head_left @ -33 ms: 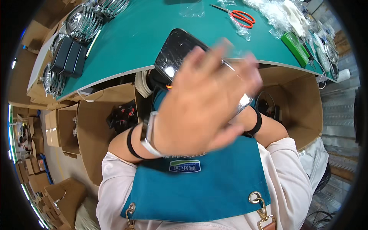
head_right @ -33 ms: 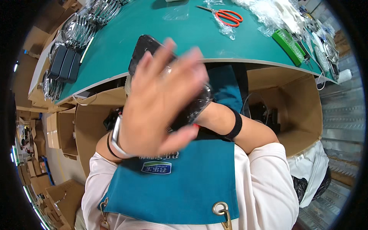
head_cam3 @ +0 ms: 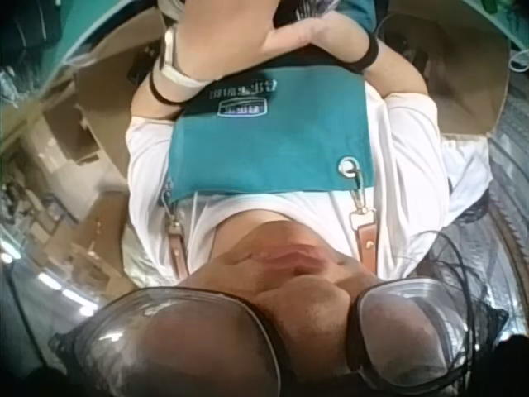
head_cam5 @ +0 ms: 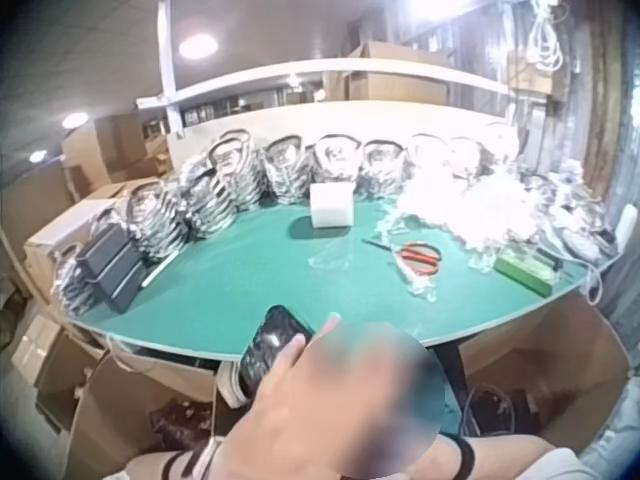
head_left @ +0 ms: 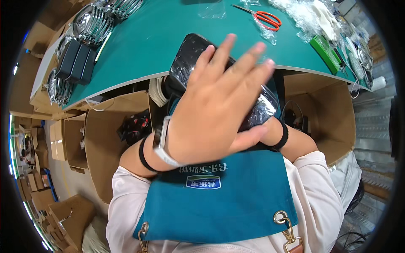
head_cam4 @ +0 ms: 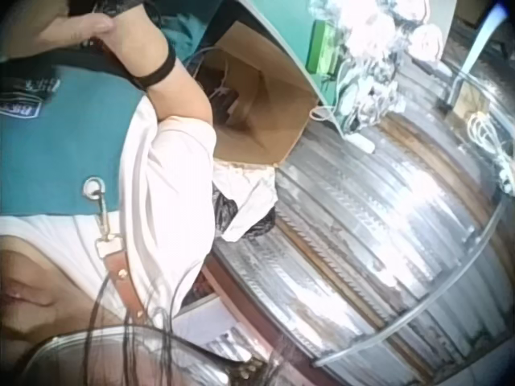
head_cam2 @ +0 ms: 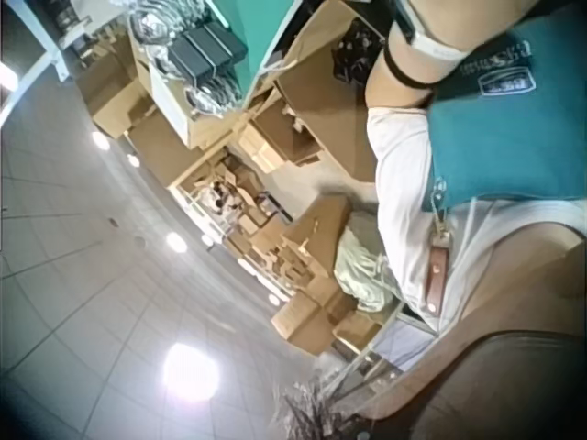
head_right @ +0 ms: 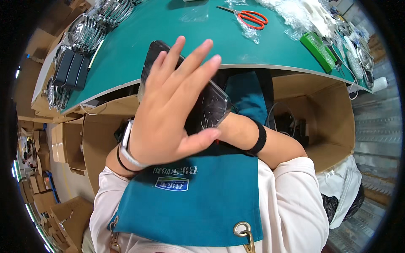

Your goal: Manually applying protective plastic film and cutting it to size for a rectangular electronic component.

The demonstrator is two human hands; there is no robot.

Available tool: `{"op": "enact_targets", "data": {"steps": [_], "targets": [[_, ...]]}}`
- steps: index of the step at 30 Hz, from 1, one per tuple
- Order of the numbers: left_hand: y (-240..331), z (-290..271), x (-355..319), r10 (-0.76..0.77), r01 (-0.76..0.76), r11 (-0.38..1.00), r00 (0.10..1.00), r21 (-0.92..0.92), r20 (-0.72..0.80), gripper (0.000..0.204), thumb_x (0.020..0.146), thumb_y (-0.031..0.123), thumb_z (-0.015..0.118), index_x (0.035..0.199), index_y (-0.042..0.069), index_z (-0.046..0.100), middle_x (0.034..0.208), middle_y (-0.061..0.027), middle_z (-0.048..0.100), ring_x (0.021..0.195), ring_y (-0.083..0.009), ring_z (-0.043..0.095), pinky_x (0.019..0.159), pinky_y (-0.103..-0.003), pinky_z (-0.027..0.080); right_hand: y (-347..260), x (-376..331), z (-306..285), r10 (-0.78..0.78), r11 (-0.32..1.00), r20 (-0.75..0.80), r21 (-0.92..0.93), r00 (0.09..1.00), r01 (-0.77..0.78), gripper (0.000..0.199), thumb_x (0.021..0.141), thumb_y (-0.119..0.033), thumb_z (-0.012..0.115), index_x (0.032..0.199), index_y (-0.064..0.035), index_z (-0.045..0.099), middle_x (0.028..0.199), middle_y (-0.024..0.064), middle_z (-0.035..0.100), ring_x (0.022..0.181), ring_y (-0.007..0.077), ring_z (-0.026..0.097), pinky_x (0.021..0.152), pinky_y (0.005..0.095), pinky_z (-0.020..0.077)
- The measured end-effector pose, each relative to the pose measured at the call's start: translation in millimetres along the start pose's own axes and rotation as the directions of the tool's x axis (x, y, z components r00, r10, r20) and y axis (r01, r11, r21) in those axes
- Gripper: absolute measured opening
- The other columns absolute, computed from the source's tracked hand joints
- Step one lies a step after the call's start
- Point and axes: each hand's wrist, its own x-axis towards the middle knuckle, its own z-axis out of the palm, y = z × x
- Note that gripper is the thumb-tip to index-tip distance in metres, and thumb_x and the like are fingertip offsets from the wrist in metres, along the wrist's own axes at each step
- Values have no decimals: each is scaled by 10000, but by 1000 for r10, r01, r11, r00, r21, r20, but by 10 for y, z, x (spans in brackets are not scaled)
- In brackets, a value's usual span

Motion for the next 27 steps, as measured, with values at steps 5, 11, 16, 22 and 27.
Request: {"op": "enact_targets", "data": {"steps": [5,11,16,22,27], "targets": [[26,145,-89,99,-94,986,995,-139,31,305,676,125,682,965,34,649,1109,-138,650,1050,-342,607,1048,-571,361,-28,79,69,-62,987,96,-141,993,76,358,870,-123,676,1202,-20,590,1090,136,644,1010,233,633,870,344,515],[104,119,-28,97,-104,993,989,-58,-107,325,705,251,688,949,40,650,1062,-140,665,1106,-299,600,1072,-527,364,-91,-45,228,-126,937,218,-293,968,188,360,857,-132,688,1191,-30,601,1091,134,651,1024,235,638,884,352,508],[-431,-206,-88,-62,46,987,993,157,98,482,928,442,563,1195,46,629,1307,-176,593,1255,-350,524,1085,-477,341,-169,62,171,-263,759,364,-493,894,424,309,827,-110,701,1110,-31,608,1024,128,666,942,246,656,823,356,511],[-769,-272,-236,-441,411,735,894,-539,81,452,1035,332,413,1158,-35,646,1205,-206,650,1094,-276,630,963,-371,468,-170,106,200,-235,726,348,-558,908,402,254,891,-31,613,1142,-8,585,963,104,631,854,187,617,756,308,503],[-725,-271,-345,-472,487,206,810,-849,350,504,1016,280,487,1362,-85,455,1265,-185,614,1092,-259,636,969,-370,494,-260,45,51,-232,800,181,-523,956,293,250,926,18,540,1173,21,576,962,112,615,810,164,596,701,282,508]]}}
